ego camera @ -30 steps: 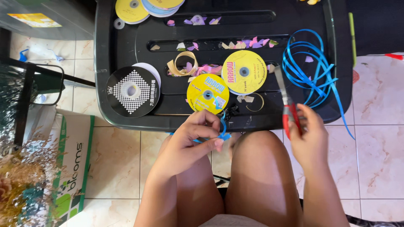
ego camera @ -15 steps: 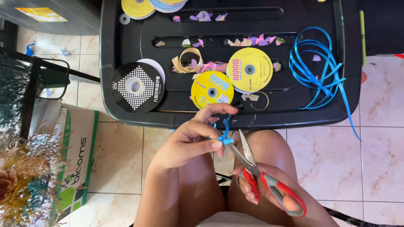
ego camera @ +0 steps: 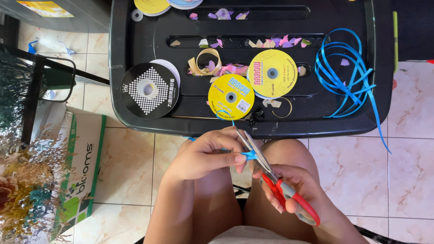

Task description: The person holds a blue ribbon, pulls it from a spool, and cuts segments using scissors.

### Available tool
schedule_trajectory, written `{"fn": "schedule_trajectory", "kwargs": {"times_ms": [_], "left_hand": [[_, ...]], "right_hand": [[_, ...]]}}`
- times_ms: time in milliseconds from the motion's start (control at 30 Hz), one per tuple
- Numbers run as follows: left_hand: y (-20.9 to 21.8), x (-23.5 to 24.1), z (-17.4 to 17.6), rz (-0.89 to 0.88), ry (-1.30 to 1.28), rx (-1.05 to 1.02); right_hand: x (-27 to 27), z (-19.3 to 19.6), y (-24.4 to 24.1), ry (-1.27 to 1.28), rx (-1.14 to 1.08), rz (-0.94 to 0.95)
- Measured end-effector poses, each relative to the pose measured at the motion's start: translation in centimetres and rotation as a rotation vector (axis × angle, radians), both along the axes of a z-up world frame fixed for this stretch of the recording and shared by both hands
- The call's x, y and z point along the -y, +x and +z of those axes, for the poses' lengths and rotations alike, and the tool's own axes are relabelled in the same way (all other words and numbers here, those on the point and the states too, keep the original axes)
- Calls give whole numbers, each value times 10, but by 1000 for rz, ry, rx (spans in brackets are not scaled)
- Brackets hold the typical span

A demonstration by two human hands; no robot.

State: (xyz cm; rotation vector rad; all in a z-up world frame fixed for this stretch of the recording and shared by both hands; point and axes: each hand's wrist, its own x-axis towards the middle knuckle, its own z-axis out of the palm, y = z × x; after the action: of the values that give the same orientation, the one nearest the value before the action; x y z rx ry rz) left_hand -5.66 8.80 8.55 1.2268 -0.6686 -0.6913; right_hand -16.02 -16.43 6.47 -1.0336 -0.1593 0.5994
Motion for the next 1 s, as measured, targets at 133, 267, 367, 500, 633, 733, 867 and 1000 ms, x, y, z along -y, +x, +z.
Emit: {"fn": "schedule_trajectory", "kwargs": {"times_ms": [133,267,367,500,633,733,867,1000], "left_hand": [[0,0,-5,-1,-4,-26],[0,0,-5,1,15,-71],[-1,-3,-9,18,80,-52],[-8,-16,9,100,-57,105],[-28,-45,51,239,-82,265],[-41,-62,65,280,-114,327],[-57,-64,79,289,-149,364],[-72,-59,95,351,-185,401]], "right_hand": [[-3,1,-3,-50,-3,-59],[0,2,-3,-14,-42,-93],[17,-4,8,-185,142,-252],[61,-42,32,-1289,387,-478],[78,-61,60,-1794,336,-446],[86,-66,71,-1881,312,-453],[81,-74,88,-1971,293,-434],[45,-53,83,-2177,312,-289]]}}
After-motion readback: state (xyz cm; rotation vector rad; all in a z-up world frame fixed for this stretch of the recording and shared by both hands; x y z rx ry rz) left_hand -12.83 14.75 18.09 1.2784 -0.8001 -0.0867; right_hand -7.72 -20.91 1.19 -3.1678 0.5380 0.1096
